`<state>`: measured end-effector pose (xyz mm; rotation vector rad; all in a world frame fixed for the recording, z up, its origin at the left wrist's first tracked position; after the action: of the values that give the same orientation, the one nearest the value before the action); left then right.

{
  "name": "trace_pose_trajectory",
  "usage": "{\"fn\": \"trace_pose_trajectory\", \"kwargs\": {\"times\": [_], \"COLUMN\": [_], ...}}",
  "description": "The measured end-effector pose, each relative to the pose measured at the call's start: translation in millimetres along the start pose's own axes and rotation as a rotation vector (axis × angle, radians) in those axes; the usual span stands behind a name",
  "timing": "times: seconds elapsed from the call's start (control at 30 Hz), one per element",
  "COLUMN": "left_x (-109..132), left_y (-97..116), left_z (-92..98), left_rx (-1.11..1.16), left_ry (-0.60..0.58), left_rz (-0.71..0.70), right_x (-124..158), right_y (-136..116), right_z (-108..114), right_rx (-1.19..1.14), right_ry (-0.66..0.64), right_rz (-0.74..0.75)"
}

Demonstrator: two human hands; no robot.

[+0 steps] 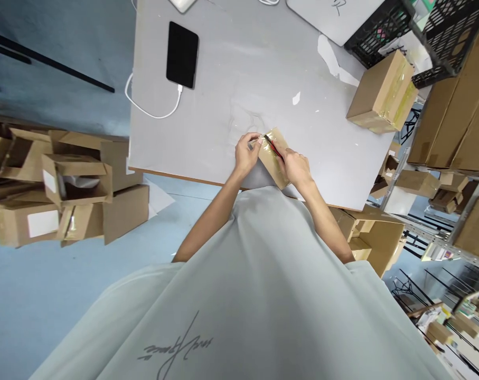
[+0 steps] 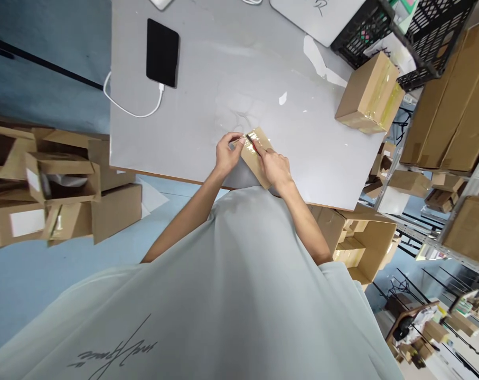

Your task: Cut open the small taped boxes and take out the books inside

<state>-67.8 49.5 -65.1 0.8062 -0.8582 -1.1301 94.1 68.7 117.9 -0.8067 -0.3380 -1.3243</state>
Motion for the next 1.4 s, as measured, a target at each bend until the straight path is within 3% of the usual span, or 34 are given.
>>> {"fn": "trace_pose_trajectory", "kwargs": {"times": [0.3, 0.67, 0.97, 1.13, 1.4], "left_x": [-2.6, -11.0, -1.1, 3.0, 5.5], "left_y": [-2.3, -3.2, -4.5, -4.0, -6.3], "left_z": [-7.3, -9.9, -31.0, -37.0, -38.6], "left_rx": [0.049, 0.117, 0.034, -0.016, -0.017], "left_ry": [0.040, 0.052, 0.209, 0.210, 0.200], "left_rz": [0.013, 0.035, 0.119, 0.115, 0.119], "right_x": [6.0, -7.2, 6.4, 33.9, 130.2], "right_y": [-21.9, -38.4, -30.5, -8.7, 47.9], "right_z": [1.5, 11.1, -3.1, -20.3, -44.1], "right_rx": [0.115, 0.066, 0.133, 0.128, 0.140], "right_ry": [-0.031, -0.014, -0.035, -0.060, -0.198], "right_rz": [-0.072, -0.078, -0.122, -0.167, -0.314]}}
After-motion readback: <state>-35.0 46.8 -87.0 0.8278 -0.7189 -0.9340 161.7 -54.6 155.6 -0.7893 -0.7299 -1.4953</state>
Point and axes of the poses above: each hand's wrist, its own x-axis away from the middle knuckle, its own z-axis out of the back of the hand, y = z × x, the point moved 1 cm from there along -x, towards the middle knuckle, and after that the axes turned 15 degrees about -x, right-handed, at the moved point
